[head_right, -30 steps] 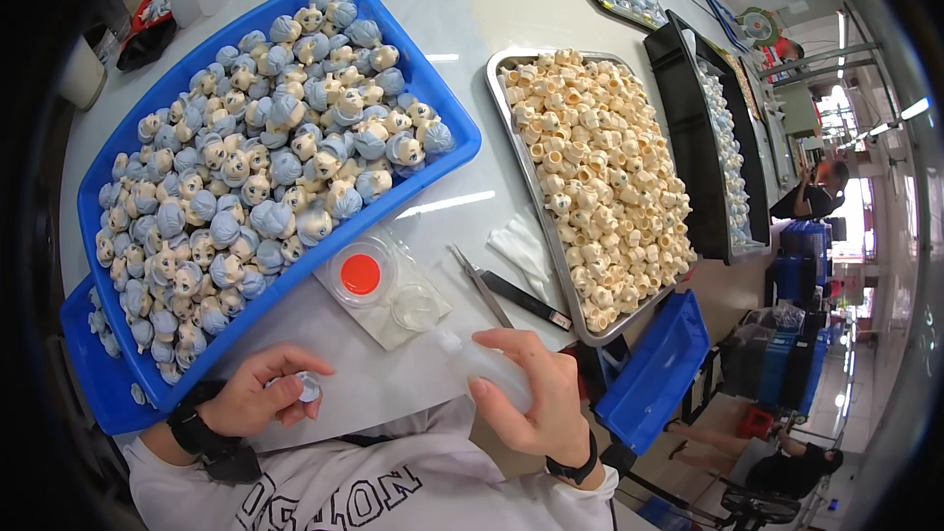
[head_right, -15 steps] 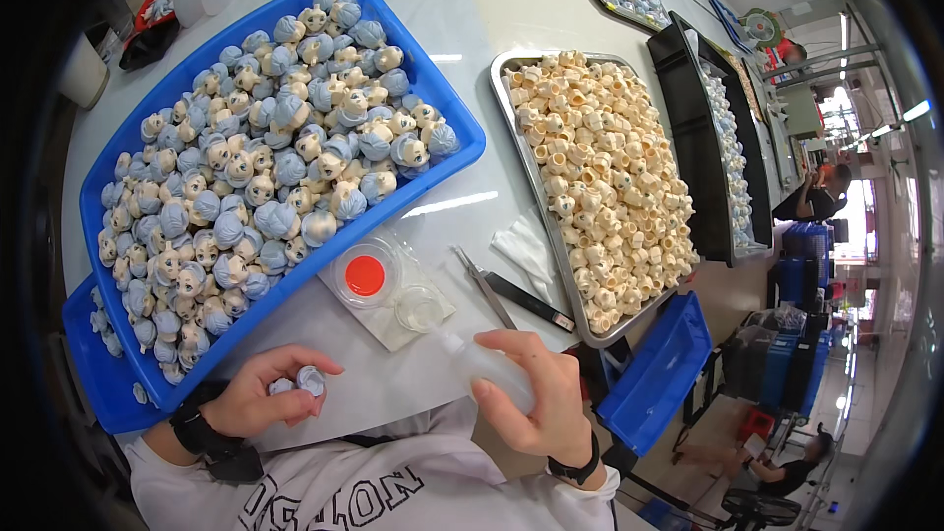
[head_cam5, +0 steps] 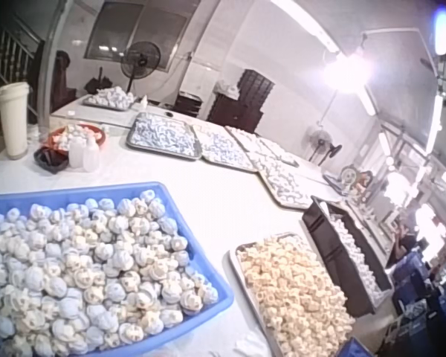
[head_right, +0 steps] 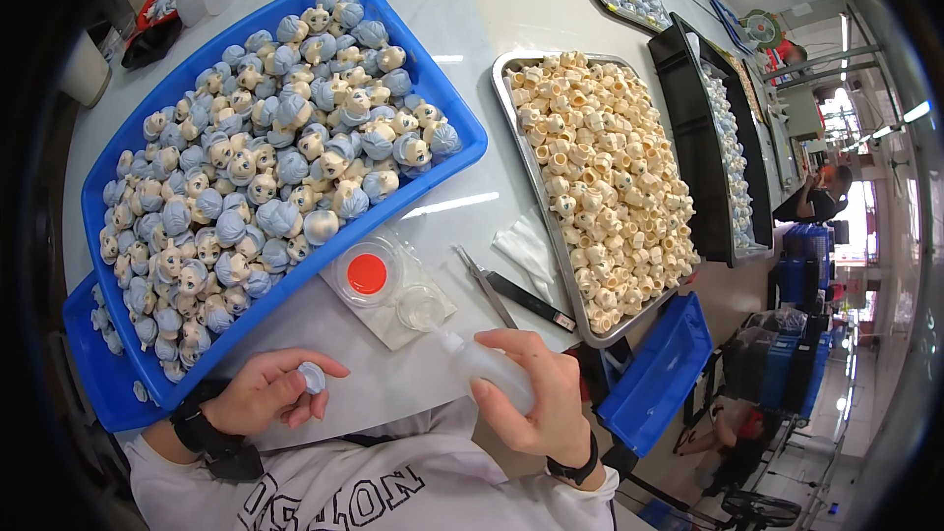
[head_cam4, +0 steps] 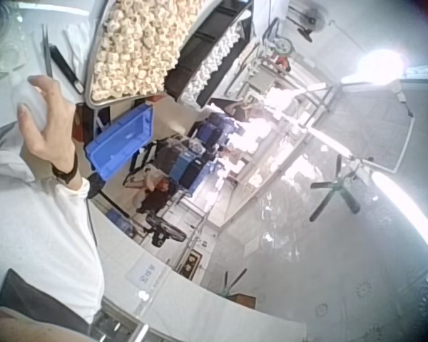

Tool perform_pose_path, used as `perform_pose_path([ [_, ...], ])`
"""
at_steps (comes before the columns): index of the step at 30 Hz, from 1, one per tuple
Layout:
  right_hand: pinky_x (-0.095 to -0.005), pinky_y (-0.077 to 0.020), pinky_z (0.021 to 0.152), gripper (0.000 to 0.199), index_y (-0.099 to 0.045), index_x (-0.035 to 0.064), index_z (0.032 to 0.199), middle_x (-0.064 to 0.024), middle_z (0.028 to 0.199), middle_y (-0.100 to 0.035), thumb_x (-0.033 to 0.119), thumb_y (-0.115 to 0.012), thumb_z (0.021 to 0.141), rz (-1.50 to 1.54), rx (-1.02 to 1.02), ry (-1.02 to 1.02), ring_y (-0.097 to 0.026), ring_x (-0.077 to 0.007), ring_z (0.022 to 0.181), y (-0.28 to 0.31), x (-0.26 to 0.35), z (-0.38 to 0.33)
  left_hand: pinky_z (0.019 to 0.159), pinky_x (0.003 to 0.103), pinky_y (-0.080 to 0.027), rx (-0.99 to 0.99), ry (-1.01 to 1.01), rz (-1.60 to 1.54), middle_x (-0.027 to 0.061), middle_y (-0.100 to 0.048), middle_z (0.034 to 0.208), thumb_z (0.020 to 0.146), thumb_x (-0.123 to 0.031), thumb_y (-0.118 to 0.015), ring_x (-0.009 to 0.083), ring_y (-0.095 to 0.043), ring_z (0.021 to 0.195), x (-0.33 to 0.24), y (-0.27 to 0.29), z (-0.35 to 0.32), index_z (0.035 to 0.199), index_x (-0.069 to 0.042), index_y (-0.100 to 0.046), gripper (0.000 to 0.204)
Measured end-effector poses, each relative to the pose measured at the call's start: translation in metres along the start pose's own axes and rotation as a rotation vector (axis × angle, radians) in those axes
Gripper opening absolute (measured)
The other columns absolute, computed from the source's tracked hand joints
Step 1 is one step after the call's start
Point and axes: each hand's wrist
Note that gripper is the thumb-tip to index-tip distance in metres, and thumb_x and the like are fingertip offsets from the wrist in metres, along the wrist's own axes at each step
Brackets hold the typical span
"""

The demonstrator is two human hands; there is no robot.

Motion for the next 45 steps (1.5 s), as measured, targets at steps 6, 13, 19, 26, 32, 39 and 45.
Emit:
perform_pose_path([
  [6,-0.0239,-0.046,0.052,0.036,-0.053,-0.0027,0.104,-0.014,0.07,-0.064,0.009,-0.063,0.072,0.013,-0.007,-0.006,-0.062,-0.0177,0.056,-0.001,-0.001,-0.001,0.054,0.018,-0.04,-0.042,-0.004,0.032,0.007,-0.058,0.085,0.093,-0.01,-0.043,0.0043,-0.046,0.059,0.0,-0.003,0.002,0.126,-0.001,-0.044,0.034],
  [13,-0.0236,-0.0472,0.056,0.04,-0.054,-0.0036,0.107,-0.015,0.077,-0.065,0.009,-0.065,0.071,0.025,-0.012,-0.019,-0.063,-0.0175,0.061,-0.003,-0.006,-0.007,0.057,0.019,-0.043,-0.014,-0.058,-0.022,0.0101,-0.057,0.09,0.09,-0.009,-0.046,0.0046,-0.048,0.061,0.004,-0.001,0.003,0.126,-0.002,-0.037,0.038],
  [19,-0.0233,-0.047,0.056,0.04,-0.054,-0.0037,0.107,-0.0151,0.078,-0.064,0.008,-0.065,0.07,0.024,-0.04,-0.019,-0.063,-0.0173,0.061,-0.005,-0.012,-0.011,0.057,0.02,-0.042,-0.014,-0.055,0.005,0.0096,-0.058,0.089,0.091,-0.01,-0.046,0.0046,-0.048,0.061,0.005,0.001,0.001,0.119,-0.002,-0.04,0.029],
  [26,-0.0231,-0.0459,0.054,0.04,-0.055,-0.0028,0.106,-0.0131,0.073,-0.064,0.008,-0.065,0.069,-0.013,-0.096,0.037,-0.062,-0.0156,0.059,-0.007,-0.017,-0.012,0.057,0.02,-0.042,-0.008,-0.045,0.005,0.008,-0.058,0.087,0.092,-0.011,-0.045,0.0043,-0.048,0.061,0.005,0.001,0.001,0.117,-0.002,-0.042,0.027],
  [32,-0.0232,-0.0461,0.055,0.039,-0.056,-0.0026,0.104,-0.0145,0.077,-0.064,0.009,-0.065,0.068,0.034,-0.083,-0.063,-0.062,-0.0171,0.06,-0.007,-0.014,-0.013,0.058,0.019,-0.043,-0.011,-0.069,0.001,0.0074,-0.058,0.084,0.092,-0.011,-0.045,0.0042,-0.049,0.061,0.007,0.001,0.002,0.117,-0.001,-0.045,0.026],
  [39,-0.0244,-0.0474,0.057,0.039,-0.057,-0.003,0.102,-0.0151,0.079,-0.064,0.009,-0.066,0.066,-0.006,-0.114,-0.011,-0.063,-0.0188,0.061,-0.007,-0.016,-0.014,0.058,0.019,-0.043,-0.016,-0.071,0.02,0.007,-0.058,0.082,0.092,-0.011,-0.046,0.0042,-0.049,0.061,0.008,0.001,0.002,0.116,-0.001,-0.047,0.026],
  [45,-0.0249,-0.0476,0.056,0.038,-0.058,-0.0034,0.101,-0.0152,0.079,-0.064,0.01,-0.066,0.066,-0.016,-0.085,-0.015,-0.063,-0.02,0.061,-0.005,-0.015,-0.011,0.058,0.019,-0.043,-0.034,-0.057,0.032,0.0066,-0.058,0.081,0.092,-0.011,-0.047,0.0041,-0.05,0.061,0.008,0.0,0.003,0.116,-0.001,-0.047,0.026],
])
Point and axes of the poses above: each hand's wrist, its own z-axis towards the middle knuckle, its own y-axis out of the back of the hand, x = y × z
